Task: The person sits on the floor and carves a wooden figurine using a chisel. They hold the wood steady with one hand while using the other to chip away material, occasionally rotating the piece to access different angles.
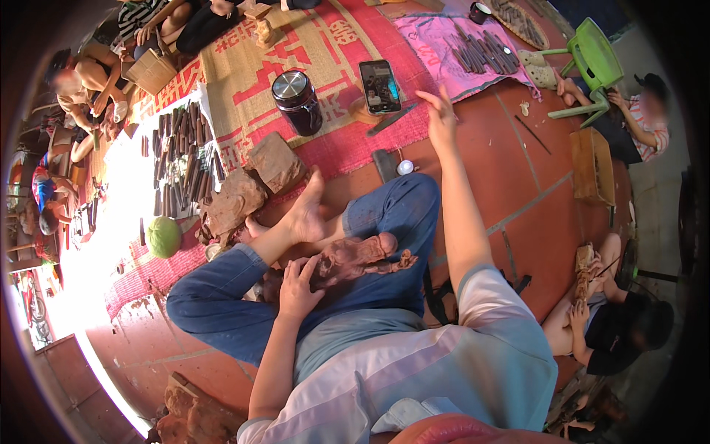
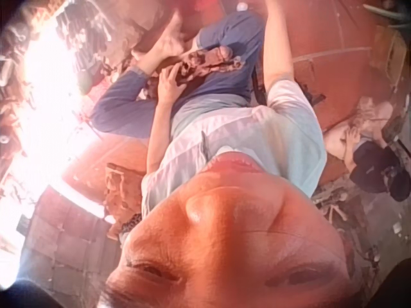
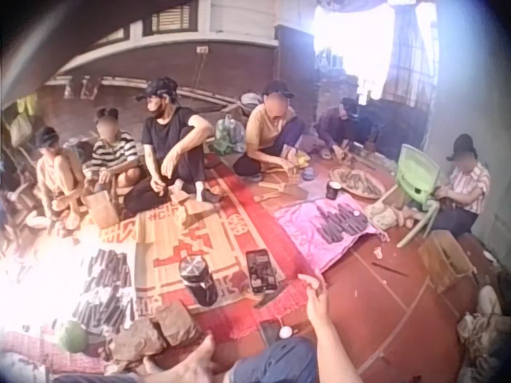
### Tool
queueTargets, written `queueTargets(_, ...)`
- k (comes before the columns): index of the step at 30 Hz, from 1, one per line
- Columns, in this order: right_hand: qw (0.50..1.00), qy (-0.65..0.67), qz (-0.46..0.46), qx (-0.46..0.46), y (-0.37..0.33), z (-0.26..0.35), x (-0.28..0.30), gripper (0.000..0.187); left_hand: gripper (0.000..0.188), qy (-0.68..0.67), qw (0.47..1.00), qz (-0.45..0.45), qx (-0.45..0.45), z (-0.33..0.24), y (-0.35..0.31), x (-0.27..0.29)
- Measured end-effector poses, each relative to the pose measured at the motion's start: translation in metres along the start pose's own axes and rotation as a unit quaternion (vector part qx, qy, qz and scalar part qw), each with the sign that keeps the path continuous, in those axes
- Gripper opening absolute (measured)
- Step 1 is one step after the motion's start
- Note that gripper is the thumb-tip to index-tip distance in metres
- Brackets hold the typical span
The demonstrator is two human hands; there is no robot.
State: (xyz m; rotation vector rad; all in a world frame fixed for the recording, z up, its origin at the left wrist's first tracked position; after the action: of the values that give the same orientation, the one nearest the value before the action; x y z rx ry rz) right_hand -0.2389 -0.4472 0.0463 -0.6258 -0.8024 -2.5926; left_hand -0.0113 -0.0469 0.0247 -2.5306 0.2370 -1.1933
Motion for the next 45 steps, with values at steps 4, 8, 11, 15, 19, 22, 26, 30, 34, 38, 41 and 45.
queueTargets(4,0.912,0.274,-0.205,-0.227,-0.072,0.040,0.036,0.043,0.080,0.001,1.000,-0.001,0.005,0.003,-0.004,0.000)
queueTargets(8,0.862,0.402,-0.157,-0.265,-0.124,0.015,0.048,0.044,0.080,0.000,1.000,0.001,0.005,0.000,-0.003,0.001)
queueTargets(11,0.898,0.336,-0.120,-0.256,-0.121,0.007,0.054,0.042,0.080,0.003,1.000,0.007,-0.002,-0.002,-0.001,0.000)
queueTargets(15,0.983,0.152,-0.046,-0.088,-0.063,0.015,0.051,0.034,0.080,0.006,1.000,0.004,-0.004,-0.001,-0.001,-0.001)
queueTargets(19,0.999,-0.013,0.024,-0.045,0.000,0.009,0.019,0.038,0.080,0.007,1.000,-0.007,-0.010,-0.001,-0.001,-0.002)
queueTargets(22,0.992,-0.059,0.092,-0.069,0.027,-0.002,-0.011,0.040,0.080,0.007,1.000,-0.009,-0.010,-0.002,-0.001,-0.001)
queueTargets(26,0.976,-0.123,0.154,-0.092,0.048,-0.013,-0.036,0.042,0.080,0.010,1.000,0.002,-0.004,0.000,-0.001,-0.001)
queueTargets(30,0.950,-0.197,0.215,-0.112,0.056,-0.016,-0.056,0.041,0.080,0.016,1.000,0.000,-0.008,0.001,-0.003,-0.001)
queueTargets(34,0.957,-0.179,0.184,-0.137,0.063,-0.023,-0.052,0.043,0.080,0.024,1.000,-0.004,-0.015,-0.001,-0.002,0.000)
queueTargets(38,0.979,-0.116,0.128,-0.105,0.055,-0.019,-0.034,0.041,0.080,0.016,1.000,-0.001,-0.012,-0.001,-0.001,0.000)
queueTargets(41,0.987,-0.080,0.113,-0.082,0.038,-0.008,-0.027,0.040,0.080,0.014,1.000,-0.009,-0.010,-0.001,-0.003,0.001)
queueTargets(45,0.991,-0.030,0.090,-0.092,0.009,0.002,-0.016,0.041,0.081,0.027,0.999,-0.014,-0.016,0.000,-0.003,0.000)
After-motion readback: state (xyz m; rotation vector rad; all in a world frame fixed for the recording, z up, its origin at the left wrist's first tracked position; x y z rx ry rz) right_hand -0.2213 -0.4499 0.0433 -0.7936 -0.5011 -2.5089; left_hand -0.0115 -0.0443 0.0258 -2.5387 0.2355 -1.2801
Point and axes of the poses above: each hand's wrist, its own y-axis towards the middle knuckle, its own x-axis out of the back of the hand, z = x × y, the point moved 7 cm from there along y, towards the middle knuckle, and after that the axes turned 15 degrees about z, right-handed, at the moved point
